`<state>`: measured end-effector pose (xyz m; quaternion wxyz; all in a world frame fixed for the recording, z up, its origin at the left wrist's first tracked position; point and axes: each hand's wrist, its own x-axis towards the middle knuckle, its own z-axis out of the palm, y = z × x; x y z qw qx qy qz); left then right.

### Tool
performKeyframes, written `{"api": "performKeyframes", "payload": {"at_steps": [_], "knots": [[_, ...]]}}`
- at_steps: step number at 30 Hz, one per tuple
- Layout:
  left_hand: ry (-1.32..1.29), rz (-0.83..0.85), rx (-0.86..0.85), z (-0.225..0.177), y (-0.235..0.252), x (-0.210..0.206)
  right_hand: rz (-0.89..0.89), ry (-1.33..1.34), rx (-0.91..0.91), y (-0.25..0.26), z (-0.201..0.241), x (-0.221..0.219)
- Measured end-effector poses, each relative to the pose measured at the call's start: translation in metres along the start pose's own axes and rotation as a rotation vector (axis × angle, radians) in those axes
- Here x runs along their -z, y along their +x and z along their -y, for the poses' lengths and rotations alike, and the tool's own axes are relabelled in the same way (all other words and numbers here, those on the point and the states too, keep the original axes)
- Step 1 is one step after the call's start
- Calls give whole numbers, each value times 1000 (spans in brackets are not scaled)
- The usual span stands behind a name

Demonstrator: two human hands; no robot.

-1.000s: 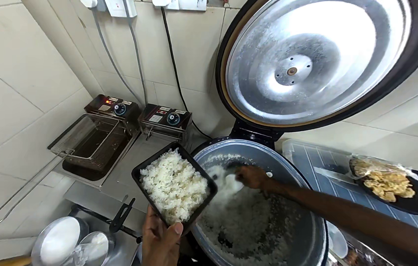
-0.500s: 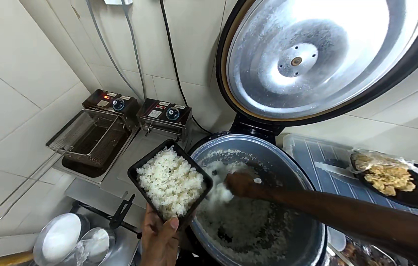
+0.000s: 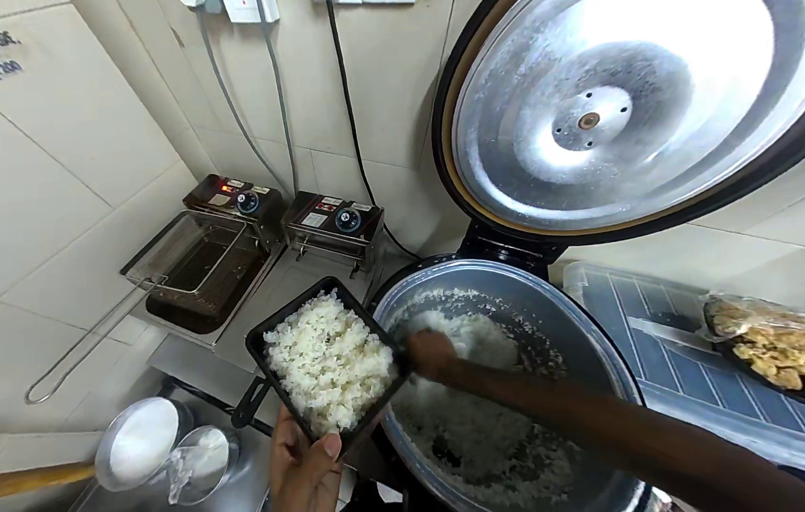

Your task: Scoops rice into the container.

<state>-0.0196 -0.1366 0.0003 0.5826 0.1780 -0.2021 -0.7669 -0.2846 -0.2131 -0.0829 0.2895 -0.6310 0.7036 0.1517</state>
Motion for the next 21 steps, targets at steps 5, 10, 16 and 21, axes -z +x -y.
{"api": "performKeyframes", "payload": {"at_steps": [5,10,16,21], "knots": [[-14,-13,-1,0,-6,8,99,-102,155,-19,8,-11],[-3,45,48,4,-3,15,228,-157,316,-30,-7,-37],[97,185,90,12,9,15,334,90,549,-53,-54,-30],[256,302,66,9,17,8,102,498,455,-149,-92,75]]}}
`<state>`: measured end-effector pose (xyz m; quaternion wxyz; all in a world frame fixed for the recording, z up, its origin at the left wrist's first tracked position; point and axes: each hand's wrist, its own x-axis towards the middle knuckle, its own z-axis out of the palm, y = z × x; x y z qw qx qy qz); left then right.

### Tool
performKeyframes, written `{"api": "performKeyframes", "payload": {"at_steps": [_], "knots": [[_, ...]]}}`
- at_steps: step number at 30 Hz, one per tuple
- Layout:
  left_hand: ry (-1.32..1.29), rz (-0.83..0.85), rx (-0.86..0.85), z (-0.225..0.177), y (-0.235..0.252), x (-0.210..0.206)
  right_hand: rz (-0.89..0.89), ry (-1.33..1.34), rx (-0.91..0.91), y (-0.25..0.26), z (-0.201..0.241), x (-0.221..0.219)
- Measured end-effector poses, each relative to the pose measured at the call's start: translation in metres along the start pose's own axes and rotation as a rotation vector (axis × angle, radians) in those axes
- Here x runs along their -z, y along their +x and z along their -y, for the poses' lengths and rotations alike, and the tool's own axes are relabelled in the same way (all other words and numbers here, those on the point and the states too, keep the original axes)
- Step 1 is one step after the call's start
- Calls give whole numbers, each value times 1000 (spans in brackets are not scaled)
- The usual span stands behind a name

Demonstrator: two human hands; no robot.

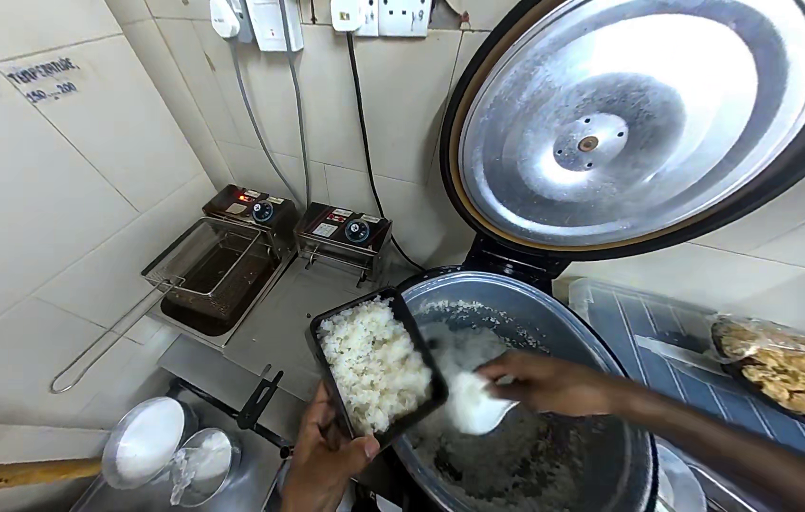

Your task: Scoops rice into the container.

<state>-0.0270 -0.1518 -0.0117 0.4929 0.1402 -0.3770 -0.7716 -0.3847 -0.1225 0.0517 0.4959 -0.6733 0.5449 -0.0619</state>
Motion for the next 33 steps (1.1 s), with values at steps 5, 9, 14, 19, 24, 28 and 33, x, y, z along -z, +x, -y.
{"api": "performKeyframes", "payload": {"at_steps": [5,9,14,19,24,28,33], "knots": [[28,4,176,12,9,-25,-733,-315,83,-89,76,35],[-318,16,448,31,16,-60,-996,-970,190,-66,101,-10],[-416,120,505,48,18,-68,-982,-1228,178,-80,103,-14],[-33,30,514,35,21,-84,-920,-1049,172,-108,121,-14],[27,38,479,43,28,-99,-655,-896,-90,-84,91,-40],[40,50,475,48,29,-94,-761,-1026,-172,-105,109,-19],[63,271,440,48,31,-86,-636,-824,-204,-102,122,-8]]}}
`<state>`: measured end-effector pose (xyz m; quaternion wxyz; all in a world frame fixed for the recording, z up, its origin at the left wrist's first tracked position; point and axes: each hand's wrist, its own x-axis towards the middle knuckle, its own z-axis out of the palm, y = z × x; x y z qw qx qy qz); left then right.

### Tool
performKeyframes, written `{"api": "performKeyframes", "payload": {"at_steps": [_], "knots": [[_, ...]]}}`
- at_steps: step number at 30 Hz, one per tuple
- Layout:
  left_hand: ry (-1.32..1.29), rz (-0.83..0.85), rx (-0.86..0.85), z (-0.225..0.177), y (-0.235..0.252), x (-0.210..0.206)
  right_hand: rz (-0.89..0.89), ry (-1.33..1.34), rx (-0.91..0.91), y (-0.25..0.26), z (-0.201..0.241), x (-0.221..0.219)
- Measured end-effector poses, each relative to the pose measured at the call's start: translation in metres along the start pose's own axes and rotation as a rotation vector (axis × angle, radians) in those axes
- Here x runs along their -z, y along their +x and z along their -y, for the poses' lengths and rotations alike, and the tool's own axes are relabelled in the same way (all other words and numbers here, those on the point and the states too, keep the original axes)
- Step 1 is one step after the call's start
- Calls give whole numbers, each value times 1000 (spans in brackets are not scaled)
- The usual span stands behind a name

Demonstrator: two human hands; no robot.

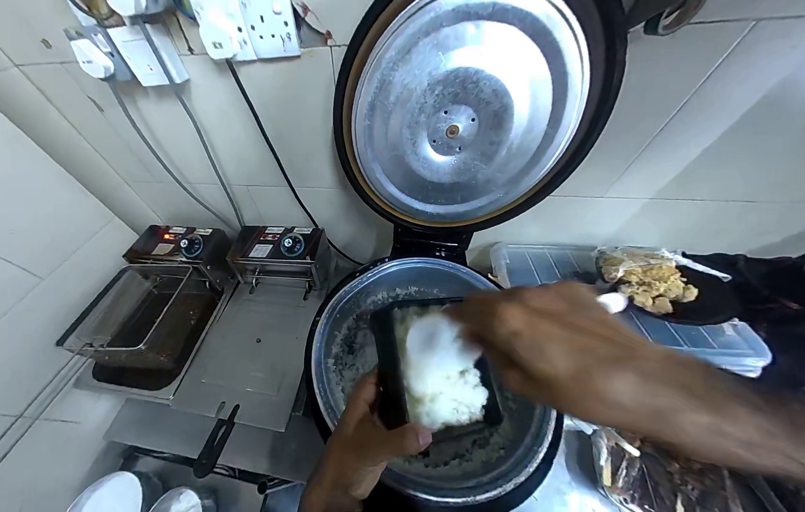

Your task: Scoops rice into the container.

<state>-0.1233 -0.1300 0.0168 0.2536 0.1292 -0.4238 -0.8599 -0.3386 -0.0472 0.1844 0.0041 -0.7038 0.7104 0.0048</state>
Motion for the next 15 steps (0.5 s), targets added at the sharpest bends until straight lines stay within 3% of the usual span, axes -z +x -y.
{"api": "performKeyframes", "payload": {"at_steps": [2,4,6,9,13,15], "knots": [[-33,44,-7,1,2,-1,291,123,12,8,11,-11],[-161,7,47,4,4,-1,386,115,18,10,14,-11],[-308,-55,101,6,5,-3,196,37,64,2,9,-11],[-441,-56,89,6,9,3,-282,-98,193,-12,-3,-7],[-525,-54,65,3,10,3,-387,-59,277,-24,7,-37],[-507,-74,57,2,11,-3,-440,-79,220,-19,7,-55]]}}
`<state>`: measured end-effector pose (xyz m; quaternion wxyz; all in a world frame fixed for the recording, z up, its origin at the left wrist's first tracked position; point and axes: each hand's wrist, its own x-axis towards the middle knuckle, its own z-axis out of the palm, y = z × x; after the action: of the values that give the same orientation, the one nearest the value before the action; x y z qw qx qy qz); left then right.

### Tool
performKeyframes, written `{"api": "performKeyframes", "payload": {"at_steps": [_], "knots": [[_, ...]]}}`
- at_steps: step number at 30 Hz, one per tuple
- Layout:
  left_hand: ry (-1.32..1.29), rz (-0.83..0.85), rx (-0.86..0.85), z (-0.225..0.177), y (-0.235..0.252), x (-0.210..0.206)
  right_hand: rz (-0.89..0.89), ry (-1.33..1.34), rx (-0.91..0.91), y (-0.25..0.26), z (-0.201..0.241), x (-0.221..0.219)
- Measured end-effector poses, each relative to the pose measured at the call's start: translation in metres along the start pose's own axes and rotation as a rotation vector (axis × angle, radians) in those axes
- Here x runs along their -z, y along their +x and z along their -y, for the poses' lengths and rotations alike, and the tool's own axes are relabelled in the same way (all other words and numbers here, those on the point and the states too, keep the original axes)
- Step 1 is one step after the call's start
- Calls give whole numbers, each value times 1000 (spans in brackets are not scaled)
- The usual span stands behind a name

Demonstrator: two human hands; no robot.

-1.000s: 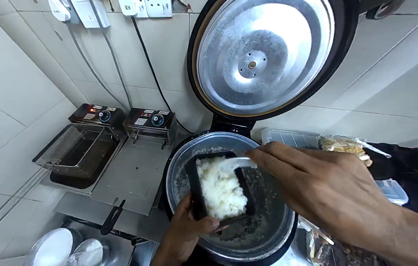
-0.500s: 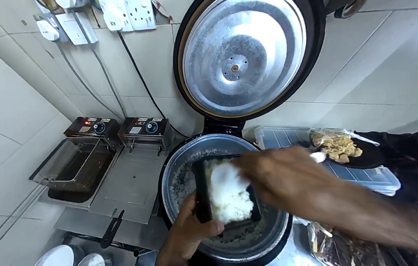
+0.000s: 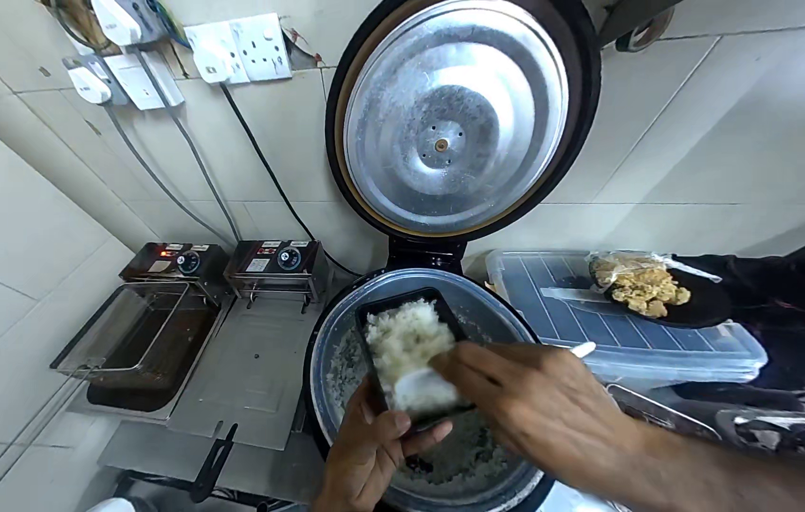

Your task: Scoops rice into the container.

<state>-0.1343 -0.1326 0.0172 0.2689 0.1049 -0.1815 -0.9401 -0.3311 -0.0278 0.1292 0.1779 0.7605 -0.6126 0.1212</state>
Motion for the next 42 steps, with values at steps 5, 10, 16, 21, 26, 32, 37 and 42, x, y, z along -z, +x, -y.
{"api": "performKeyframes", "payload": {"at_steps": [5,10,16,21,26,32,37,42], "knots": [[538,-24,-153,8,-3,-8,38,-232,-169,9,-19,-16],[498,-62,-90,9,-4,-10,25,-161,-161,5,-22,22],[503,-4,-89,11,3,-9,96,-150,-164,6,-6,-3],[366,-36,-39,9,3,-12,150,-312,-205,8,-22,6],[111,-105,-29,12,4,-19,30,-205,-239,-5,-16,42],[-66,30,2,21,9,-16,-89,-127,-301,-26,-23,-4],[38,81,60,34,6,-27,-115,144,-468,-41,-54,31],[60,49,21,28,0,-17,520,-11,-873,-119,-129,71]]}}
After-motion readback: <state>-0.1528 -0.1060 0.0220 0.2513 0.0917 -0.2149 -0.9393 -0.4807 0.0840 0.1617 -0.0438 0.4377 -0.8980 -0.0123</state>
